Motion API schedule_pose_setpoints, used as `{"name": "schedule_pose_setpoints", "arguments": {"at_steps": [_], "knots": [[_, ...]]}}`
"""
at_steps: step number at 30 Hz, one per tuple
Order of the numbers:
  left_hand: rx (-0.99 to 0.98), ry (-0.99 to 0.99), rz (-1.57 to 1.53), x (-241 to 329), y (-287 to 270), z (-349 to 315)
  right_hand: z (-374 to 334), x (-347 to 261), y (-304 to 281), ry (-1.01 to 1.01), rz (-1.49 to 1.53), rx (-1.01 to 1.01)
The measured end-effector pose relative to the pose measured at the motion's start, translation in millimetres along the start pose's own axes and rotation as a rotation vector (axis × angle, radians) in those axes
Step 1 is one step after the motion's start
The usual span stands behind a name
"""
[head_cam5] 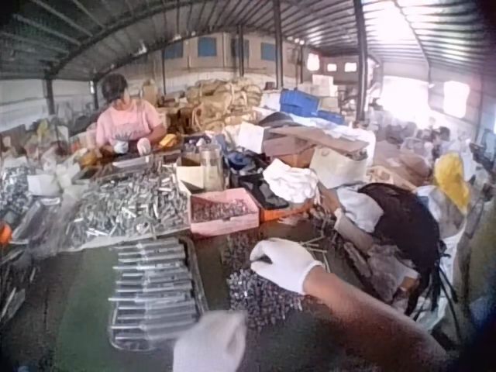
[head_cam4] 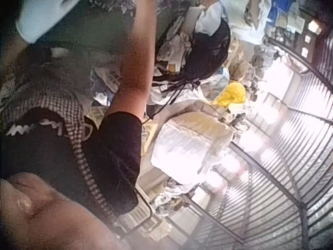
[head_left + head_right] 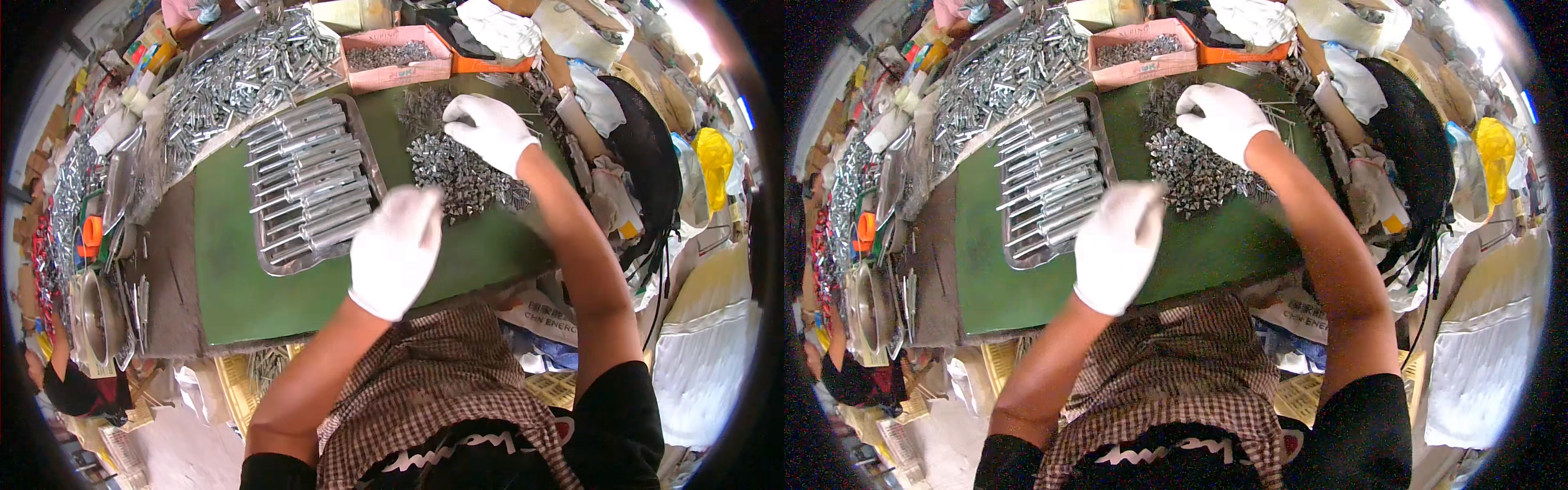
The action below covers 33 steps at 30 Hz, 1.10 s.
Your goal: The person assembles metal components by picking up cylindrical metal sleeves from a tray and inserting small metal pins and parts into them by hand.
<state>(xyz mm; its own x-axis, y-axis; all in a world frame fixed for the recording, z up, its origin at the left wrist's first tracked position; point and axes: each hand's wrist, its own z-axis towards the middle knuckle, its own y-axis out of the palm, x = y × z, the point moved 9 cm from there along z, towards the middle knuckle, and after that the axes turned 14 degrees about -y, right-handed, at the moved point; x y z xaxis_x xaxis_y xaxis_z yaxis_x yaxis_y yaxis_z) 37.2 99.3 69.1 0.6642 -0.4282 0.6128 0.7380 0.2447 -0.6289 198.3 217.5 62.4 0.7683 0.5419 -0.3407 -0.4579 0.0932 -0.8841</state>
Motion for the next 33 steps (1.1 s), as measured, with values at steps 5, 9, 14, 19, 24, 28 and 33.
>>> {"name": "schedule_pose_setpoints", "arguments": {"at_steps": [5, 9, 14, 19, 24, 28, 33], "knots": [[-0.008, 0.222, 0.039, 11.2, -4.7, 55.2, -18.0, -33.9, -1.2, 0.263, 0.735, -0.103], [-0.035, 0.416, 0.258, 30.6, 3.4, 66.6, -29.5, -33.7, -8.5, 0.371, 0.866, -0.081], [-0.005, 0.442, 0.243, 33.0, 13.6, 78.5, -34.4, -20.0, -10.1, 0.348, 0.951, 0.007], [-0.303, 0.199, -0.064, 9.9, 37.7, 98.6, -28.6, -18.6, -15.1, 0.170, 0.412, 0.002], [-0.438, 0.024, 0.004, -16.3, 68.2, 103.5, -25.6, -31.9, -3.5, -0.106, -0.403, -0.065], [-0.352, 0.038, 0.272, -33.1, 72.6, 107.4, -29.4, -14.4, -5.5, -0.042, -0.391, -0.013], [-0.394, 0.070, 0.425, -36.0, 77.3, 104.7, -34.8, -0.1, -12.6, 0.021, -0.161, 0.061]]}}
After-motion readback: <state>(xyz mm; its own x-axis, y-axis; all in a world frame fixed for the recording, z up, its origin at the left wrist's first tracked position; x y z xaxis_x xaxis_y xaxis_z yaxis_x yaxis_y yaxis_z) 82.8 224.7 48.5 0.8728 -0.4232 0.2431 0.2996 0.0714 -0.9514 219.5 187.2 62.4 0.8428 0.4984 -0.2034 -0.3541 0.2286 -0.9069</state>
